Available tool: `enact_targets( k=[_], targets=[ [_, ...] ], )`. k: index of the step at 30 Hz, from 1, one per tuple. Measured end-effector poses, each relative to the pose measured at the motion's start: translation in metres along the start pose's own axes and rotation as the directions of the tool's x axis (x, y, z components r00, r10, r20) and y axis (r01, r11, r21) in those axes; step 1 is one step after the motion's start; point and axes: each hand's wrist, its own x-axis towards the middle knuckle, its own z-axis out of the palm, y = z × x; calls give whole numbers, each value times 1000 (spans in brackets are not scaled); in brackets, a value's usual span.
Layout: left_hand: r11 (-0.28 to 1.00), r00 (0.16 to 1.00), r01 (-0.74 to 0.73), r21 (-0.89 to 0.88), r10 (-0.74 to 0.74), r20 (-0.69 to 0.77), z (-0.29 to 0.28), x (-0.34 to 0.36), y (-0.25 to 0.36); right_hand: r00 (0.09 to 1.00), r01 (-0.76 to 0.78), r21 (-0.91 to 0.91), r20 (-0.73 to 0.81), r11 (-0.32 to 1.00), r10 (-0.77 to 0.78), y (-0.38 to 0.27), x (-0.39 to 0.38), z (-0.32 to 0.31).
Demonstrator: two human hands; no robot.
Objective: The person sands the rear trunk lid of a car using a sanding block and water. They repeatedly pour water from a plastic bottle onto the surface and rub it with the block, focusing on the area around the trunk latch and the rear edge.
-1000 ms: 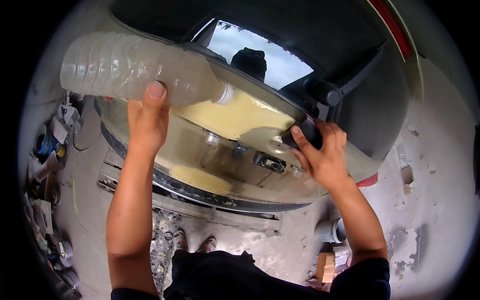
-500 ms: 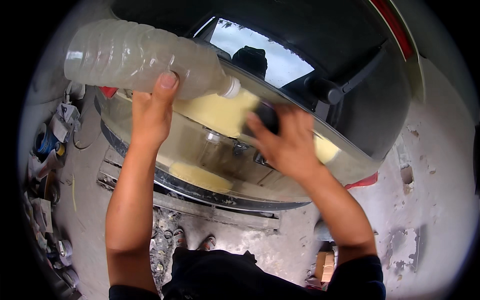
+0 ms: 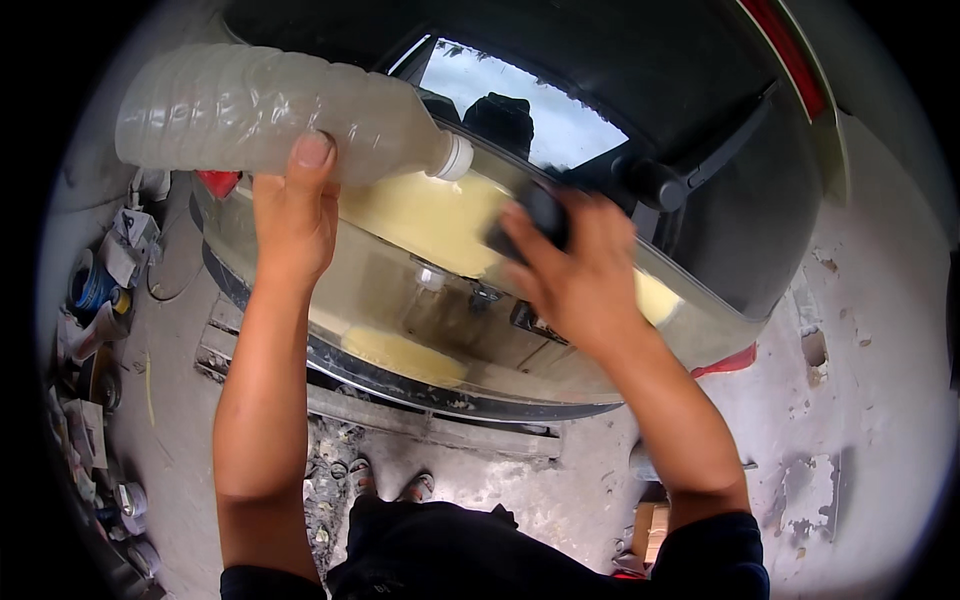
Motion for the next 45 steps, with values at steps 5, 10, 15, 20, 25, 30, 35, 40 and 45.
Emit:
enact_targets(
  k=[5, 10, 15, 20, 25, 30, 35, 40, 45],
  targets=[
    [986, 997, -62, 157, 53, 63, -21, -2, 4, 996, 45, -102, -69, 994, -52, 33, -47, -7],
    [1000, 1000, 6, 8, -6, -23, -14, 10, -5, 992, 30, -51, -117, 998, -36, -13, 35, 16],
    [1000, 1000, -7, 27, 7, -2, -36, 5, 9, 997, 49, -100, -52, 994, -55, 29, -38, -7],
    [998, 997, -28, 54, 24, 71, -25, 9, 0, 993, 28, 7, -112, 1000, -27, -16, 47, 13],
    [998, 998, -48, 31, 49, -34, -26, 8, 14, 999, 25, -32, -35, 999, -26, 7, -1, -6],
    [999, 998, -50, 18, 49, 34, -22, 10, 8, 998, 41, -23, -46, 999, -42, 4, 10, -4],
    [999, 999, -8, -53, 10, 33, -15, 18, 9, 998, 28, 3, -60, 1000, -28, -11, 38, 8],
    [1000, 999, -10, 10, 9, 42, -35, 10, 10, 999, 34, -80, -36, 996, -37, 32, -39, -18],
    [999, 999, -43, -20, 43, 26, -23, 10, 2, 997, 28, 44, -72, 999, -25, -21, 46, 18]
  ],
)
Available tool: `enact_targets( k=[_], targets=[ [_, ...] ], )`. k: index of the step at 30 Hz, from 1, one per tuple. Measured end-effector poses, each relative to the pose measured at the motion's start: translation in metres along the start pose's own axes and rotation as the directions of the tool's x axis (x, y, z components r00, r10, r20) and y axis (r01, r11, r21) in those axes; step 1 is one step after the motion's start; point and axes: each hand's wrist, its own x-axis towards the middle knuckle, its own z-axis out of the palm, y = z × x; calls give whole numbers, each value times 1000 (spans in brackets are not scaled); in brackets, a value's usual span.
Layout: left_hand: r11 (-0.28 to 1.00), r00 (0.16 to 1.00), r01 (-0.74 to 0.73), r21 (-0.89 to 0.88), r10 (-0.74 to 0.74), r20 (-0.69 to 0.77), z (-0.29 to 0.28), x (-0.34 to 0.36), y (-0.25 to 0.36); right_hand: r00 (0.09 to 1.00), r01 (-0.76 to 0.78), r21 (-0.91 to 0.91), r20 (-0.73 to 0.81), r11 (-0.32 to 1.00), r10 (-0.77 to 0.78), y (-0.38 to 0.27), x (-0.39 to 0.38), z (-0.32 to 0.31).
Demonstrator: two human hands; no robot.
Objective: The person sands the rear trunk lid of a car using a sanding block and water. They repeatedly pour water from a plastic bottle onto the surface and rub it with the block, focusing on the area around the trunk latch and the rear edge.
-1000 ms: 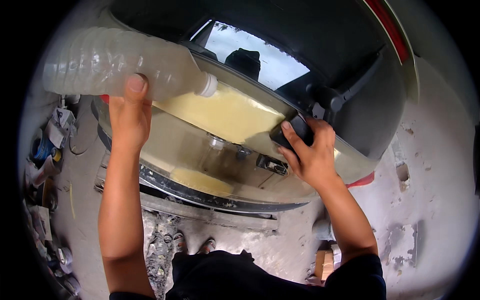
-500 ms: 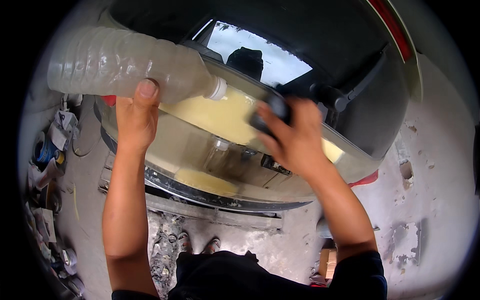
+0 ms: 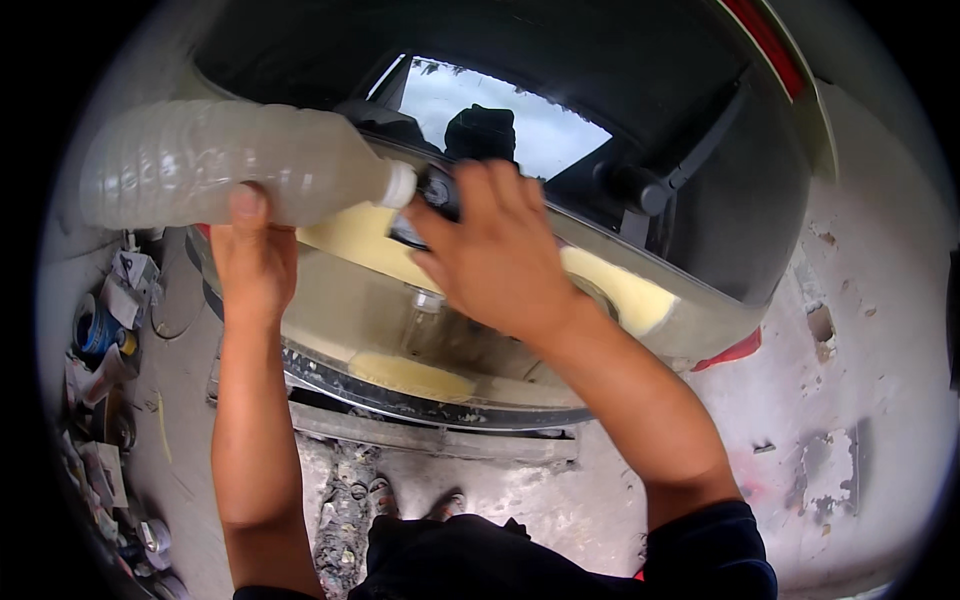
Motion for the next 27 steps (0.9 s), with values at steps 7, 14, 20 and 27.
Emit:
enact_targets(
  k=[7, 14, 20, 27],
  targets=[
    [999, 998, -43, 23, 44, -50, 21, -6, 8, 993, -99, -135, 57, 986, 108, 46, -110, -50],
    [998, 999, -43, 53, 43, 7, 57, -15, 12, 894, -438, -205, 5, 875, 448, 74, -268, -134],
    [980, 980, -119, 161, 90, 176, 111, -17, 11, 555, -763, 404, 11, 505, 832, 34, -362, -124],
    [955, 837, 158, 250, -264, 479, 161, -56, 16, 119, -467, 841, 365, -273, 923, -22, -391, -71]
  ],
)
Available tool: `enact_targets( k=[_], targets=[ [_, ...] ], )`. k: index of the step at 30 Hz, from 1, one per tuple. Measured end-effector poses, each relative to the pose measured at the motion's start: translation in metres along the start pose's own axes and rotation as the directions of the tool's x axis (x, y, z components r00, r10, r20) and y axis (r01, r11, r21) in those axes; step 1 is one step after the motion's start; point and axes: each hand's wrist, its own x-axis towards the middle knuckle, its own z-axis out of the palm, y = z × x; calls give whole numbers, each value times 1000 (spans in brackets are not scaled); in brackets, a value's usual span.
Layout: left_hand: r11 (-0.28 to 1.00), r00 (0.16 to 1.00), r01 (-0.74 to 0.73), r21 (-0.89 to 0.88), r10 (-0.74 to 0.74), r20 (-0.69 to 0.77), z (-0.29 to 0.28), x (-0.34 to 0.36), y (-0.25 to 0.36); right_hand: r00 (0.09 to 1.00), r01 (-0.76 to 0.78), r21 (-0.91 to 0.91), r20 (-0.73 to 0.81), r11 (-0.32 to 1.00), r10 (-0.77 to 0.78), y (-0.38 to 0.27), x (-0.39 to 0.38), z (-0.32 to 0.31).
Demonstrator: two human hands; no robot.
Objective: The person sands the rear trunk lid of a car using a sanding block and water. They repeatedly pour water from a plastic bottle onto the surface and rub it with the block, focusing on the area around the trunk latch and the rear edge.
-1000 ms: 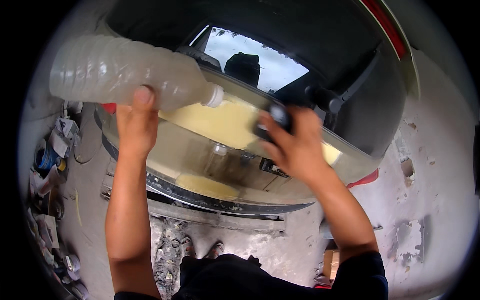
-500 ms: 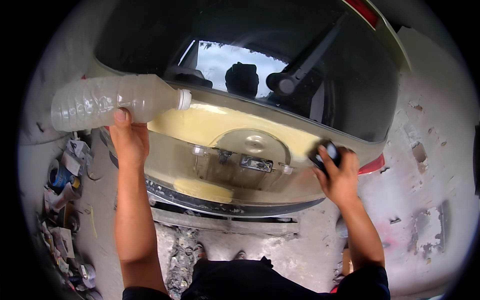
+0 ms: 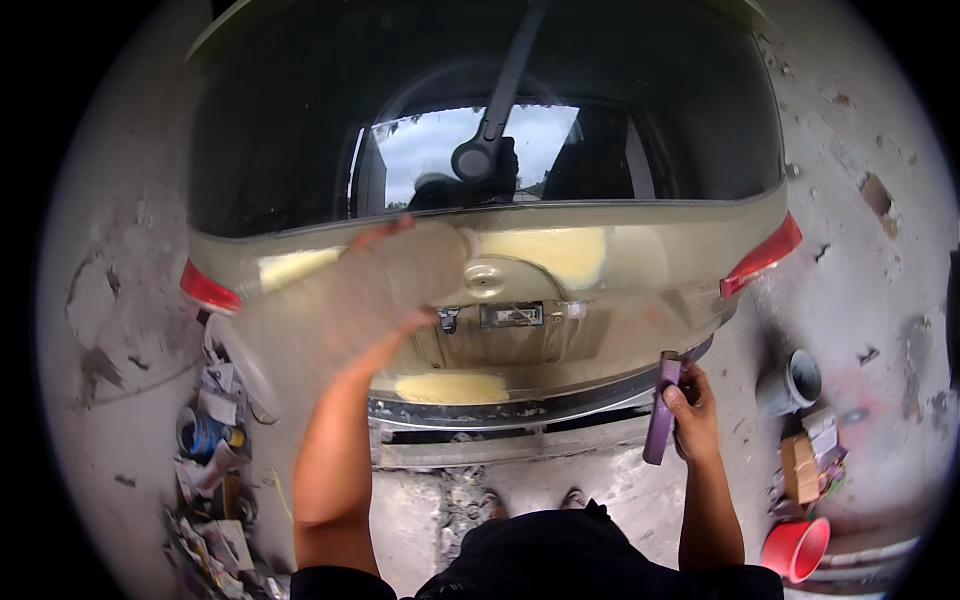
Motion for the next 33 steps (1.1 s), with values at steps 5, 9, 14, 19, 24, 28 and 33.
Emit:
enact_targets(
  k=[5, 9, 14, 19, 24, 28, 33],
  targets=[
    [900, 898, 435, 2, -434, 74, -1, -47, -23, 904, -311, 299, 387, 902, 184, 2, -23, 58],
    [690, 755, -567, 449, 218, 619, 7, -61, -41, 760, -472, 543, 650, 694, 9, -3, -34, 96],
    [531, 544, -752, 391, 165, 823, 48, -80, -19, 639, -636, 555, 768, 536, -37, 43, -42, 85],
    [442, 468, -827, 347, 200, 861, 82, -88, -16, 645, -490, 581, 743, 650, -177, 43, -41, 68],
    [377, 589, -751, 542, 12, 808, 96, -67, -31, 793, -181, 616, 553, 767, -257, 44, -48, 46],
    [44, 669, -739, 672, -61, 740, 74, -10, -51, 886, -62, 572, 408, 818, -218, 44, -60, 18],
    [-158, 500, -863, 480, -135, 855, 126, 61, -58, 986, -104, 560, 167, 822, 12, 74, -98, -11]
  ],
)
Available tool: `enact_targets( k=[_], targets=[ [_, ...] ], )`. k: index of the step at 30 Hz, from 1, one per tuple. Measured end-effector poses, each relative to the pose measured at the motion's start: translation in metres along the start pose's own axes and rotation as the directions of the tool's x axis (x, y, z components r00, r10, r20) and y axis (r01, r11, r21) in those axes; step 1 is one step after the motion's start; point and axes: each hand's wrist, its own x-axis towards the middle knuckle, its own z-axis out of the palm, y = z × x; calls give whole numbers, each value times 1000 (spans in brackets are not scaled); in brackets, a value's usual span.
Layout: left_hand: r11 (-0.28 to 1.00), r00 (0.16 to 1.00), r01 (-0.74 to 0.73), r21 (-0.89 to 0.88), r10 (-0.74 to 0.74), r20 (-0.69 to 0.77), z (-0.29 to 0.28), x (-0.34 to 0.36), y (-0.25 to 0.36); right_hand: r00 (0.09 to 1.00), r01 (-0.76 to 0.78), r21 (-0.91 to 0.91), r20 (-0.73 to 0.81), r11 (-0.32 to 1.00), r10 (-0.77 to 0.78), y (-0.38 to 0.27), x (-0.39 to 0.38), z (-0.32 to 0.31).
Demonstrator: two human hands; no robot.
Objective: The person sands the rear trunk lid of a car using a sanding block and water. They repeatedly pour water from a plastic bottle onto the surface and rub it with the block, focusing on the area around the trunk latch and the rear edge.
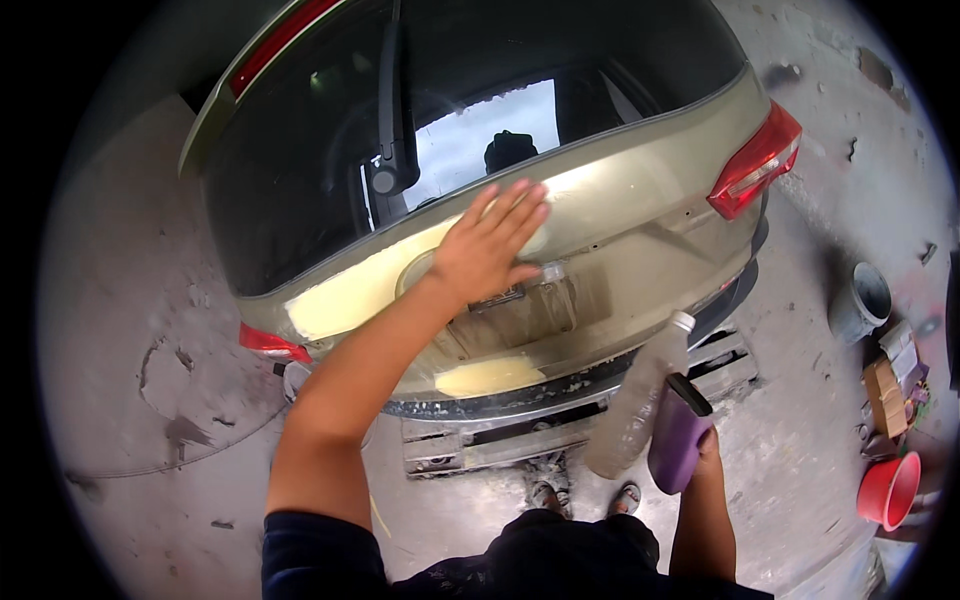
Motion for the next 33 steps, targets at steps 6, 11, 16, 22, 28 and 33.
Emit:
enact_targets(
  k=[6, 11, 16, 22, 28, 33],
  targets=[
    [991, 986, -120, 64, 127, -107, 13, 81, 12, 969, 26, 95, -246, 995, -1, 30, -30, -6],
    [979, 973, -195, 66, 201, -113, 13, 34, -10, 951, 94, 191, -309, 977, -31, 81, -50, 11],
    [961, 955, -248, 119, 263, -139, 12, -44, -57, 896, 228, 55, -402, 972, -188, 147, -62, 59],
    [964, 964, -266, 3, 266, -25, 7, -127, -90, 824, 175, 110, -560, 978, -84, 191, -75, 145],
    [959, 959, -279, 52, 276, 66, 11, -199, -113, 899, 94, 177, -438, 980, -8, 205, -80, 154],
    [950, 954, -297, 95, 290, 79, 23, -237, -117, 918, 12, 145, -395, 989, 46, 188, -80, 147]
  ],
)
